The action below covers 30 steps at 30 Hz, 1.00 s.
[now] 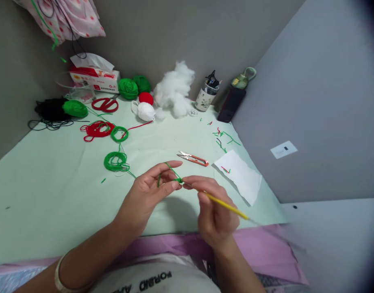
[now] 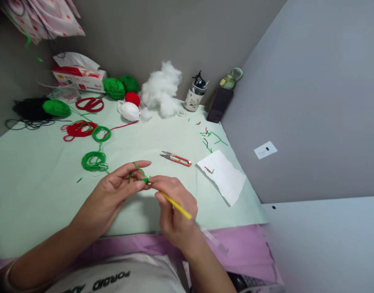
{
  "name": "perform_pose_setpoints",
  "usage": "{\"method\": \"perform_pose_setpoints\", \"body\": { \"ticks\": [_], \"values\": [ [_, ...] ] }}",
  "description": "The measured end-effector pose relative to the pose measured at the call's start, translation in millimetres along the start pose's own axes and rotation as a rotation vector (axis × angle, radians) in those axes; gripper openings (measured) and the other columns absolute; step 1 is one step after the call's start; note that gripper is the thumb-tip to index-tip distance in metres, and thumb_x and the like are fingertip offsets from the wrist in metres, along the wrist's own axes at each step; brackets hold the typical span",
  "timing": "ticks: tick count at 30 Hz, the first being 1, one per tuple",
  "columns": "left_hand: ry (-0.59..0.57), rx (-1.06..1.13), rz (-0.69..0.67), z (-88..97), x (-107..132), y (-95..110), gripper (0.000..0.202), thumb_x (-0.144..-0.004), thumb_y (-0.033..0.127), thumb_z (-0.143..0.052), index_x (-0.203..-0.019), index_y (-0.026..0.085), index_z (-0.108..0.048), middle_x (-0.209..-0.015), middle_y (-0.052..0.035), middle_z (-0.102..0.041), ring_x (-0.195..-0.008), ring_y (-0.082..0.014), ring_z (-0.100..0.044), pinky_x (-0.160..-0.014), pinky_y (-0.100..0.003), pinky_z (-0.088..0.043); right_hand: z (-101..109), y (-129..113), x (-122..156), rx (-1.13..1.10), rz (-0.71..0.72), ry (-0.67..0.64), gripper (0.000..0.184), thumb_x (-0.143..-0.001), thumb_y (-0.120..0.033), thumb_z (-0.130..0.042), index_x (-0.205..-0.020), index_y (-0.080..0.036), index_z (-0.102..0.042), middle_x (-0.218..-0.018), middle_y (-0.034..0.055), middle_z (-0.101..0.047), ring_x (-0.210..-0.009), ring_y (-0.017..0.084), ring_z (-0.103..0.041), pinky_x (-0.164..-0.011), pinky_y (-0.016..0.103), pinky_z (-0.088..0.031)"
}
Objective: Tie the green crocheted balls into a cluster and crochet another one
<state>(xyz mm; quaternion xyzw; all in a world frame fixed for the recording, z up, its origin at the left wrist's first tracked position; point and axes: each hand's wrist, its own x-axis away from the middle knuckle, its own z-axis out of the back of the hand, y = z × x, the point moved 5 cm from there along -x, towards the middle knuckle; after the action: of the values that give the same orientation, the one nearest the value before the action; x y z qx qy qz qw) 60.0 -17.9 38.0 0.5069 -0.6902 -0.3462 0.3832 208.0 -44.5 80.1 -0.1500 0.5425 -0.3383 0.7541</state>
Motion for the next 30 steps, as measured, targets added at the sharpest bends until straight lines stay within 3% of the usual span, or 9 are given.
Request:
{"method": "perform_pose_setpoints", "body": {
  "ticks": [3, 6, 10, 14, 19, 23, 25, 28, 30],
  "values": [
    [0.009, 0.031, -0.032, -2.8, 0, 0, 0.035, -0.083, 0.026, -0.085, -0.117, 0.031, -0.080, -0.088, 0.0027, -0.064, -0.087, -0.0096, -0.058, -0.083, -0.018, -0.047, -7, -2, 5, 0.287, 0.144, -0.036, 0.032, -0.100, -0.008, -0.054, -0.126, -0.020, -0.067, -0.107, 0.0110, -0.075, -0.100, 0.021, -0.073, -0.079, 0.034, -0.063],
    [-0.053, 0.189, 0.128, -7.5, 0, -6, 0.040, -0.084, 0.026, -0.084, -0.123, 0.027, -0.077, -0.080, 0.0026, -0.062, -0.071, -0.0072, -0.055, -0.070, -0.018, -0.049, -8, -1, 10, 0.398, 0.204, 0.003, 0.036, -0.096, -0.008, -0.061, -0.128, -0.023, -0.070, -0.110, 0.0110, -0.073, -0.102, 0.022, -0.072, -0.081, 0.034, -0.062],
    [-0.067, 0.336, 0.243, -7.3, -2, -3, 0.034, -0.084, 0.020, -0.083, -0.118, 0.017, -0.078, -0.061, 0.0090, -0.042, -0.048, -0.0013, -0.032, -0.048, -0.014, -0.038, 2, 12, 6, 0.000, -0.093, 0.146, 0.031, -0.100, -0.009, -0.054, -0.118, -0.024, -0.074, -0.099, 0.0063, -0.073, -0.089, 0.018, -0.070, -0.076, 0.034, -0.060],
    [-0.086, 0.290, 0.169, -9.1, -3, 3, 0.033, -0.083, 0.019, -0.083, -0.116, 0.022, -0.079, -0.065, 0.0089, -0.049, -0.043, 0.0008, -0.032, -0.043, -0.014, -0.036, -2, 21, 1, -0.384, -0.309, 0.246, 0.025, -0.104, -0.016, -0.054, -0.106, -0.026, -0.076, -0.092, 0.0023, -0.072, -0.076, 0.015, -0.067, -0.067, 0.030, -0.058],
    [-0.059, 0.187, 0.093, -11.6, -2, -2, 0.039, -0.080, 0.021, -0.086, -0.118, 0.024, -0.078, -0.077, 0.0056, -0.063, -0.048, -0.0017, -0.047, -0.048, -0.017, -0.045, -7, 14, 2, -0.136, -0.221, 0.139, 0.030, -0.101, -0.010, -0.056, -0.115, -0.027, -0.075, -0.102, 0.0041, -0.076, -0.088, 0.016, -0.071, -0.075, 0.031, -0.060],
    [-0.071, 0.279, 0.205, -10.4, -4, -9, 0.037, -0.081, 0.023, -0.085, -0.118, 0.019, -0.079, -0.064, 0.0063, -0.055, -0.048, -0.0034, -0.044, -0.049, -0.017, -0.045, -7, 5, 7, 0.151, -0.015, 0.017, 0.037, -0.096, -0.006, -0.062, -0.125, -0.027, -0.073, -0.117, 0.0100, -0.073, -0.106, 0.022, -0.071, -0.085, 0.036, -0.061],
    [-0.070, 0.316, 0.262, -7.9, -5, -9, 0.033, -0.082, 0.021, -0.083, -0.114, 0.016, -0.080, -0.059, 0.0071, -0.049, -0.049, -0.0032, -0.041, -0.049, -0.015, -0.044, -1, 10, 5, 0.079, -0.082, 0.086, 0.033, -0.098, -0.007, -0.060, -0.119, -0.026, -0.075, -0.108, 0.0086, -0.074, -0.098, 0.020, -0.071, -0.081, 0.035, -0.061],
    [-0.044, 0.315, 0.233, -3.9, -5, -4, 0.028, -0.081, 0.017, -0.083, -0.109, 0.016, -0.082, -0.064, 0.0063, -0.051, -0.050, -0.0025, -0.042, -0.050, -0.014, -0.045, 5, 25, 2, -0.245, -0.312, 0.231, 0.023, -0.102, -0.015, -0.057, -0.105, -0.024, -0.077, -0.090, 0.0041, -0.072, -0.074, 0.015, -0.068, -0.069, 0.031, -0.059],
    [-0.056, 0.276, 0.190, -4.8, -4, -1, 0.027, -0.082, 0.018, -0.083, -0.109, 0.019, -0.082, -0.072, 0.0046, -0.057, -0.054, -0.0035, -0.048, -0.055, -0.016, -0.051, 1, 30, 0, -0.400, -0.390, 0.223, 0.020, -0.103, -0.022, -0.058, -0.100, -0.023, -0.078, -0.090, 0.0043, -0.073, -0.073, 0.015, -0.068, -0.065, 0.030, -0.059]
  ]
}}
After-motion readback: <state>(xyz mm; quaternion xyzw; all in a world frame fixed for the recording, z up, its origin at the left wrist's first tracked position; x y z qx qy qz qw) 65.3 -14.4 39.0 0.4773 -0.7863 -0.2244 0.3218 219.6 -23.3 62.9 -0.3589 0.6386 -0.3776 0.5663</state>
